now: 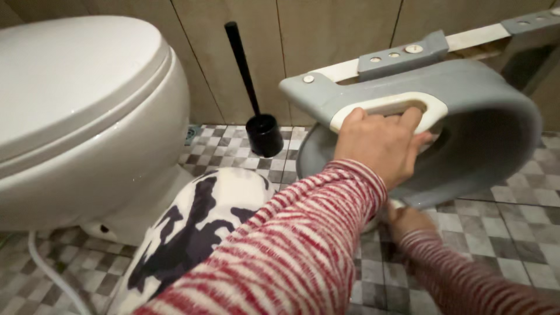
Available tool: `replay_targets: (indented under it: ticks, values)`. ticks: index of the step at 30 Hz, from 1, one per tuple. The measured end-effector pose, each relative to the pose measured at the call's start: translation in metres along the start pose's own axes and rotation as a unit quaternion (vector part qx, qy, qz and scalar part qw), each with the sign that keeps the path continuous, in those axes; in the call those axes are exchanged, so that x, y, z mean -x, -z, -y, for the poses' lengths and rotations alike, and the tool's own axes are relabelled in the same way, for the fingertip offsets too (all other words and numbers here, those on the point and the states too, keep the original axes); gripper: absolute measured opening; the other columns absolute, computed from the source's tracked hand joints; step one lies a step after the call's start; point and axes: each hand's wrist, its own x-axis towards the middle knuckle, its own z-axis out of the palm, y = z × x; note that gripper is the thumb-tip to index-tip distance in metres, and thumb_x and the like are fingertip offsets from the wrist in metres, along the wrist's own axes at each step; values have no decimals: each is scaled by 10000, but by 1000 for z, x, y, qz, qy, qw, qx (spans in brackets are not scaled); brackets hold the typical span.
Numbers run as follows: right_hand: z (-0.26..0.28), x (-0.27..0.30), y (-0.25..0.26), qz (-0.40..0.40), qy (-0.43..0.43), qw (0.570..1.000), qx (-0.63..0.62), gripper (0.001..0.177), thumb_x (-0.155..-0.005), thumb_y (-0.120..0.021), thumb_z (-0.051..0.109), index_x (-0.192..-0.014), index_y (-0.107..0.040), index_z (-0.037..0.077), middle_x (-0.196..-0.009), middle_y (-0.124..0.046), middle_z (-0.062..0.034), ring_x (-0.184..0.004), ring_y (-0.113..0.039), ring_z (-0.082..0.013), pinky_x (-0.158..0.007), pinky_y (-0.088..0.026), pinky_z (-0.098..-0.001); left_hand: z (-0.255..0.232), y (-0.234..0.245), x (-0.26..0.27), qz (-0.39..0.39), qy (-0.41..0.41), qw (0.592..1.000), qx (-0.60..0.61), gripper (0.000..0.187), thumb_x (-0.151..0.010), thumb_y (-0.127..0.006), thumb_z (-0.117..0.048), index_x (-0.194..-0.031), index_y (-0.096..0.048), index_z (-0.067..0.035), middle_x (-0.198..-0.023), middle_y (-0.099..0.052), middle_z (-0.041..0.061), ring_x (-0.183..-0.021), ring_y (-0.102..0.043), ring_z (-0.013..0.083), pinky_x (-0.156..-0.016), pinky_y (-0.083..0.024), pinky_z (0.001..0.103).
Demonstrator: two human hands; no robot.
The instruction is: The person cleans a disassembled potty chair by wiping the frame and seat with a cloth, then rinses a part with a hand-held sprayer while sitting on the floor.
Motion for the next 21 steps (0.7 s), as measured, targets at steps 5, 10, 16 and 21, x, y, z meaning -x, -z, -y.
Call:
replay_targets:
  ticks: [5,10,16,21]
  values:
    - [18,22,-41,96,146,981,82,600,-984,-358,561,-1086,-779,145,-1164,-719,-206,-1111,-679,-414,-1013,-509,-503,-3,11,-7,68,14,998,9,351,-977,-550,-435,-1177,-621,-156,-734,-752,40,-697,-723,259,-785,-452,452]
    - [-42,-25,11,-1,141,948,285,621,-945,-402,464,-1537,-493,300,-1170,-734,-157,-957,-767,-355,-820,-604,-506,-8,9,-16,101,43,994,-30,408,-981,-516,-489,-1205,-634,-169,-663,-734,65,-620,-717,274,-745,-477,457]
    - [11,22,-20,82,33,992,90,689,-996,-341,657,-1081,-790,141,-1125,-733,-202,-1091,-710,-379,-1000,-529,-493,-10,8,-10,48,33,998,-21,404,-946,-543,-474,-1152,-670,-151,-634,-731,55,-588,-714,262,-748,-480,463]
    - [-37,-4,-1,21,-27,999,40,702,-1024,-302,613,-1154,-760,98,-1134,-741,-243,-1097,-707,-425,-972,-537,-521,-11,5,-10,81,45,995,-21,383,-977,-531,-500,-1107,-682,-173,-670,-737,65,-621,-721,264,-747,-496,454]
